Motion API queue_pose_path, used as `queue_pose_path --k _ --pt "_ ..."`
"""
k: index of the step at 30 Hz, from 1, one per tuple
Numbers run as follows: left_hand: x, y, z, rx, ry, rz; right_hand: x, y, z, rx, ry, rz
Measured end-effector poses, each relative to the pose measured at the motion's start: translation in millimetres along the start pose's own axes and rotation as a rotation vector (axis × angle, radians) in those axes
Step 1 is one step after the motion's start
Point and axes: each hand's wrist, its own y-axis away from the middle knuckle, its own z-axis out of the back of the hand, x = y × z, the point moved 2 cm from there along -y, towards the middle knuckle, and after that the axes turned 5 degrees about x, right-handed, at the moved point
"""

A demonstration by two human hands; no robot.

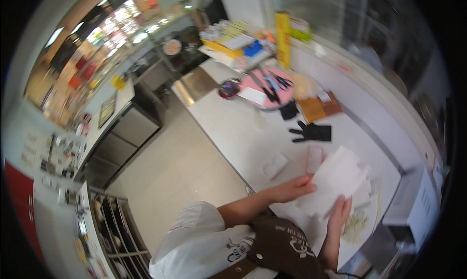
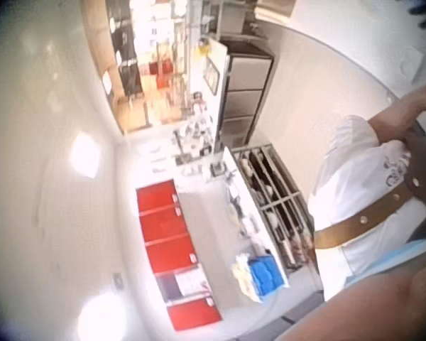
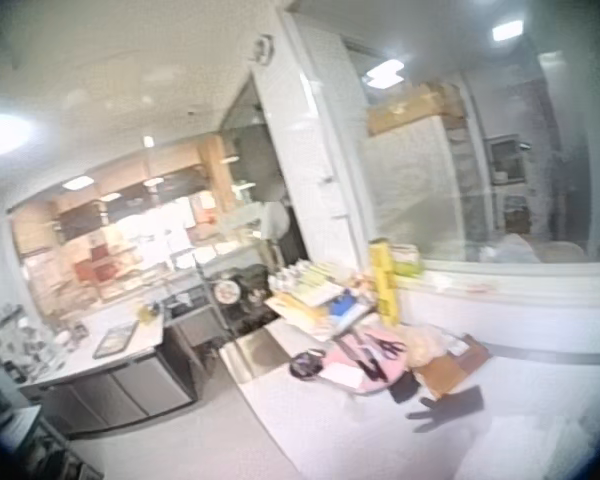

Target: The person wipes a countertop with a cloth, then folds and assembles multiple small white paper boxes with pink edges. They insert clear plastic inserts into the boxes and stack the finished units on the counter.

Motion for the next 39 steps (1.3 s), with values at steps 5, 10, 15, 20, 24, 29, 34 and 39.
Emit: queue_pose_path --k 5,10,15,20,24,29,34,39 --pt "-47 29 -14 -0.202 -0.062 0.075 13 0 -18 0.074 -0.002 0.082" --pt "-33 46 -27 -0.268 -0.128 0.122 32 0 -38 0.157 0.012 0.139" --pt "-34 56 -52 -0.33 -0.096 -0.013 41 1 -51 0.162 0.254 0.206" --pt "-43 58 -56 -0.527 -0.483 -0.321 43 5 -60 0.12 0.491 0.288" --pt "-53 60 -71 -0.376 -0.243 -0.063 54 -5 -70 0.081 0.462 0.316" --pt "-47 54 -78 -0.374 -0.193 -0.053 35 -1 -67 -0.023 0.058 0.181" --pt "-34 62 -51 -0.33 -0.133 0.134 17 -16 -21 0.069 -0.206 -0.148" --pt "-19 52 -48 -0.33 -0.134 0.063 52 -11 -38 0.226 0.113 0.005"
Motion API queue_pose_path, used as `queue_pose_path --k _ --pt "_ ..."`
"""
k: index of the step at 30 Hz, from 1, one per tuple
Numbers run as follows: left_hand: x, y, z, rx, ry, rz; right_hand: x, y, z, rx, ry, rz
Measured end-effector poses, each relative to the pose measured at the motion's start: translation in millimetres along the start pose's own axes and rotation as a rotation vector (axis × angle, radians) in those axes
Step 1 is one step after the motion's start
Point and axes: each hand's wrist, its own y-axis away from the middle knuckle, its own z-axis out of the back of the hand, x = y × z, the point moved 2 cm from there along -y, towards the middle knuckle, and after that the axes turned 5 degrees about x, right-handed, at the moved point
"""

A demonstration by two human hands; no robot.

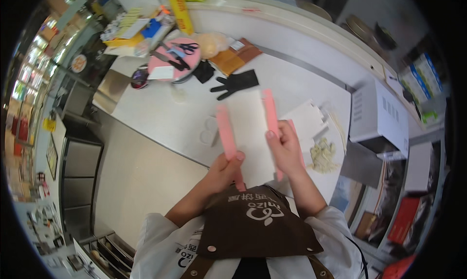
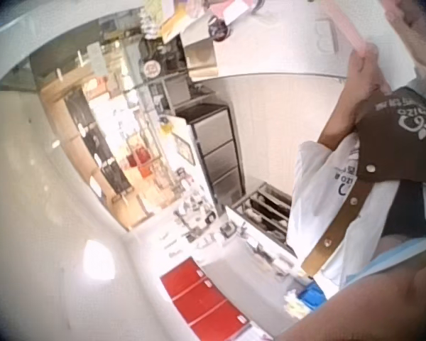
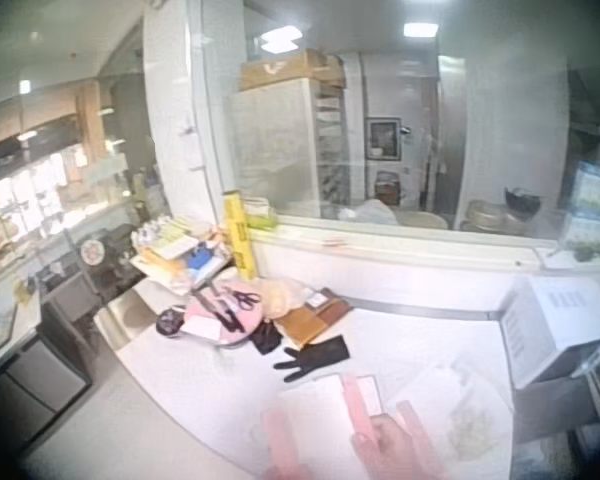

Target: The person wipes a countertop with a cloth, then folds and assembles multiple small white paper boxes with pink edges. They insert clear plastic inserts into the boxes and stack the finished units on the counter.

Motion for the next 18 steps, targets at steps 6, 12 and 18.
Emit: queue_pose_path --k 6,12,18 --pt "-20 -16 0 -0.294 -0.127 -0.178 -3 15 -10 -0.1 0.22 0.14" --pt "-11 -30 -2 -0.377 -0.543 -0.233 6 17 -8 -0.229 0.281 0.101" --pt "-21 -43 -6 -0.453 -0.571 -0.493 3 16 -2 -0.255 0.464 0.119"
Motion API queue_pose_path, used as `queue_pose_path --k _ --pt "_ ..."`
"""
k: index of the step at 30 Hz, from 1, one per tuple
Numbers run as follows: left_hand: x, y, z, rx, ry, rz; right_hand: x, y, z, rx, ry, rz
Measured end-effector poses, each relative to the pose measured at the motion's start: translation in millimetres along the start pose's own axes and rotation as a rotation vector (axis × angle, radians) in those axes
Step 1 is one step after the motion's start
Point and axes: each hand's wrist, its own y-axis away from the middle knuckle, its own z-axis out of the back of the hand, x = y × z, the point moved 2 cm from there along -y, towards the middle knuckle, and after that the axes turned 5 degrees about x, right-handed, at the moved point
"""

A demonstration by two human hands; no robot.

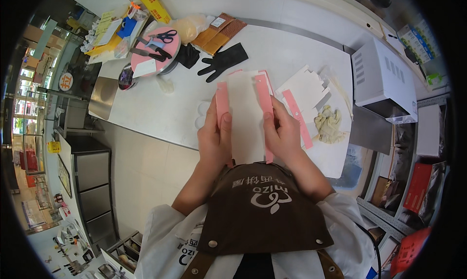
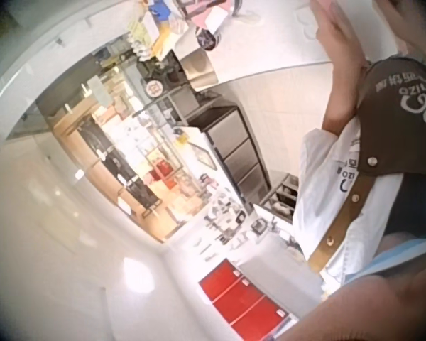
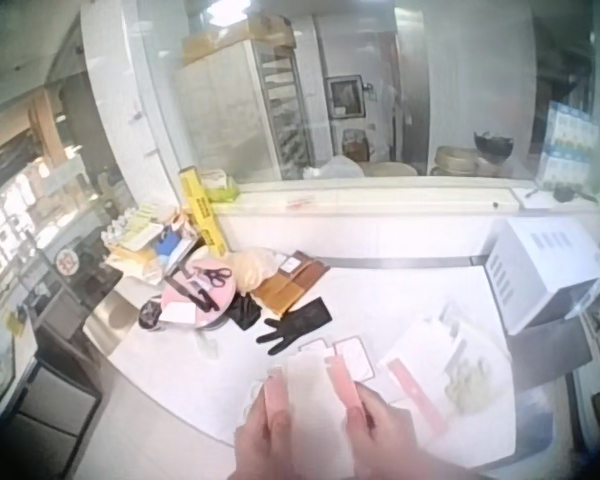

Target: The person wipes a countertop with a cloth, then folds and assembles multiple small white paper boxes with pink edges. They insert clear plastic inserts into the boxes and stack the finished units on the counter.

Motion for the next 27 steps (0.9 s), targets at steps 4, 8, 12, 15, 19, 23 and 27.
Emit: queue_pose_path --k 4,8,12,15,19,23,27 --pt "-9 -7 -1 0.051 -0.043 0.122 9 0 6 0.004 -0.13 -0.07" --pt "-12 -10 1 0.1 -0.108 0.117 2 -6 2 -0.075 -0.077 0.059" --pt "-7 -11 -1 0.099 -0.128 0.065 8 -7 1 -0.082 0.062 0.252" --pt "-3 -10 0 0.168 -0.13 0.161 6 -7 1 -0.017 0.181 0.227" --pt "-2 -10 1 0.286 -0.132 0.312 -5 -7 -5 -0.076 0.148 0.222" --pt "5 -11 -4 0.253 -0.137 0.241 -11 -7 -7 -0.07 0.217 0.265" --pt "2 -14 -4 0.27 -0.217 0.226 -9 -7 -6 -0.025 0.298 0.295"
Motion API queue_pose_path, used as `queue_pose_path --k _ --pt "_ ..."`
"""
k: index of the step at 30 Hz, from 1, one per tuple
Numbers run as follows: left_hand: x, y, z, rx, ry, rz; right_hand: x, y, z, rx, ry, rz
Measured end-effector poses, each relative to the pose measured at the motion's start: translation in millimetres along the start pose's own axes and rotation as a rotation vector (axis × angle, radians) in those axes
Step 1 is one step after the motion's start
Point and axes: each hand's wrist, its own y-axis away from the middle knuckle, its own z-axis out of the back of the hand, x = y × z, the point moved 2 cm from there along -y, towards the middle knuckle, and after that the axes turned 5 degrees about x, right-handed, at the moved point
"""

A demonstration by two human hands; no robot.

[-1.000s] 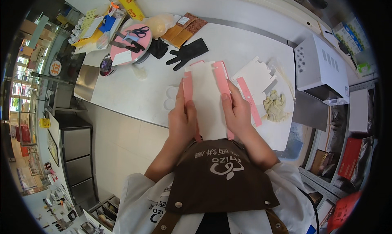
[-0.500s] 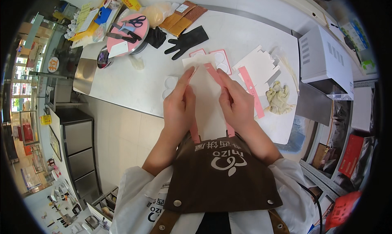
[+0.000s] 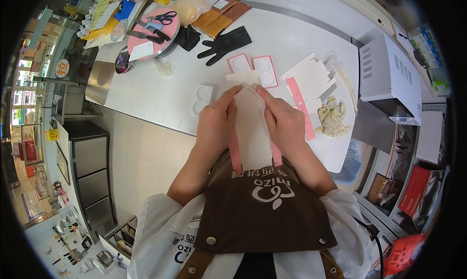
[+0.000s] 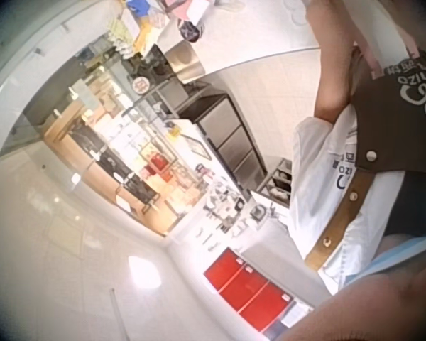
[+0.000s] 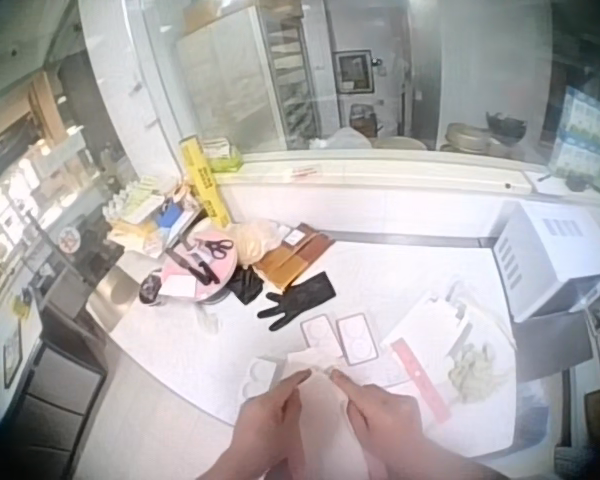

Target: The person wipes a countertop with a cloth, then folds and assembles multiple small white paper boxes with pink edges. They insert clear plastic inserts into the boxes and stack the finished units on the counter.

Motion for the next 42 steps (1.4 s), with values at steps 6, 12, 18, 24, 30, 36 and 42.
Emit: queue_pose_path --k 6,12,18,24,30,36,42 --pt "0 0 -1 -0.033 -0.018 -0.04 -1 2 3 -0.015 0.034 0.052" --pt "-4 1 -1 -0.017 -0.014 -0.04 -1 4 8 -0.006 0.015 0.06" --pt "-5 3 -1 -0.049 -0.053 -0.142 0 5 12 -0.079 -0.037 0.027" --pt "-17 5 -1 -0.01 -0.066 -0.127 -3 8 17 -0.079 -0.036 0.035" --pt "-21 -3 2 -0.015 -0.111 -0.203 -1 7 25 -0.047 0.013 0.076" --pt "-33 -4 4 -0.006 -0.058 -0.207 4 0 31 -0.042 0.031 -0.023" --pt "-16 5 -17 0.011 0.444 -0.083 -1 8 29 -0.069 0.015 -0.011"
